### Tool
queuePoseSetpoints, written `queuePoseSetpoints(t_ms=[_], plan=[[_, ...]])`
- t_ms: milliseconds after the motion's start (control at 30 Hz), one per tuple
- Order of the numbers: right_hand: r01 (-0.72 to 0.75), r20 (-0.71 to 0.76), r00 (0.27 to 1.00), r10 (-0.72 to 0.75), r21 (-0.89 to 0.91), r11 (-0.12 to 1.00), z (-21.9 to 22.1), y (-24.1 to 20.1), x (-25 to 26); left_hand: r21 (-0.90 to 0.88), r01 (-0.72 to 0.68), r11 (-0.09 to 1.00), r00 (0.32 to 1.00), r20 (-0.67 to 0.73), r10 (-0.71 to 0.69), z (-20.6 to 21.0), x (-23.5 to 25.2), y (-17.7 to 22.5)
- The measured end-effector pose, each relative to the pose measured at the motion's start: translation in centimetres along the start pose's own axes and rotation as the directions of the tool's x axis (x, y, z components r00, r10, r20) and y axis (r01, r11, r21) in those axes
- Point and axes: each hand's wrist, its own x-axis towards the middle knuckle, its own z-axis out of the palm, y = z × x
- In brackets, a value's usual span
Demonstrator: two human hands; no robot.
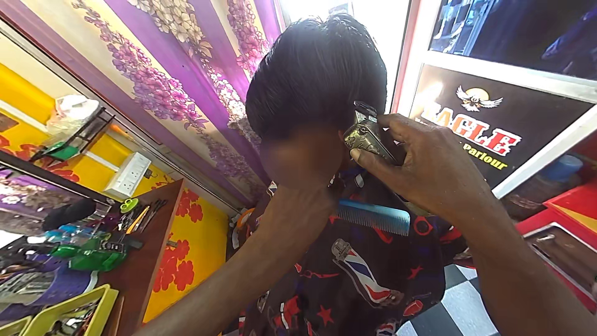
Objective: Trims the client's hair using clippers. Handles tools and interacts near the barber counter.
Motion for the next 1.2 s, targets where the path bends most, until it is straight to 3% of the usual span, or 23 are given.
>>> queuePoseSetpoints(t_ms=[100,333,700,800,900,967,1033,1100,1200], plan=[[0.051,0.002,0.999,-0.051,0.021,0.998,-0.1,-0.5,-0.2,-0.035,0.001,0.999,0.999,-0.034,-0.002,0.3,-0.2,-0.1],[-0.018,0.091,0.996,0.022,-0.038,0.999,-1.1,0.9,0.3,-0.018,0.01,1.0,0.999,0.034,-0.01,0.1,0.0,0.0],[0.066,0.074,0.996,-0.059,-0.097,0.993,-0.8,-2.4,0.7,-0.122,-0.01,0.993,0.993,-0.118,-0.004,1.4,-0.8,-0.1],[0.238,0.06,0.971,-0.231,-0.136,0.962,0.4,-3.2,0.5,-0.163,-0.019,0.986,0.984,-0.178,-0.01,2.2,-1.7,0.5],[0.562,0.093,0.827,-0.554,-0.113,0.82,2.2,-3.2,-0.5,-0.216,0.001,0.976,0.961,-0.271,-0.061,3.2,-3.6,1.8],[0.617,0.087,0.787,-0.611,-0.057,0.785,3.3,-2.7,-1.7,-0.276,0.013,0.961,0.955,-0.28,-0.094,4.0,-5.1,2.3],[0.503,0.04,0.864,-0.503,0.009,0.864,4.0,-1.8,-2.7,-0.384,0.004,0.923,0.97,-0.222,-0.097,5.0,-6.6,2.5],[0.251,0.034,0.966,-0.257,0.122,0.96,4.4,-1.0,-3.3,-0.506,0.033,0.862,0.99,-0.104,-0.099,5.8,-8.3,2.9],[-0.176,0.182,0.977,0.111,0.392,0.903,4.2,-0.6,-2.9,-0.676,0.125,0.726,0.992,0.077,-0.099,6.1,-10.6,3.4]])
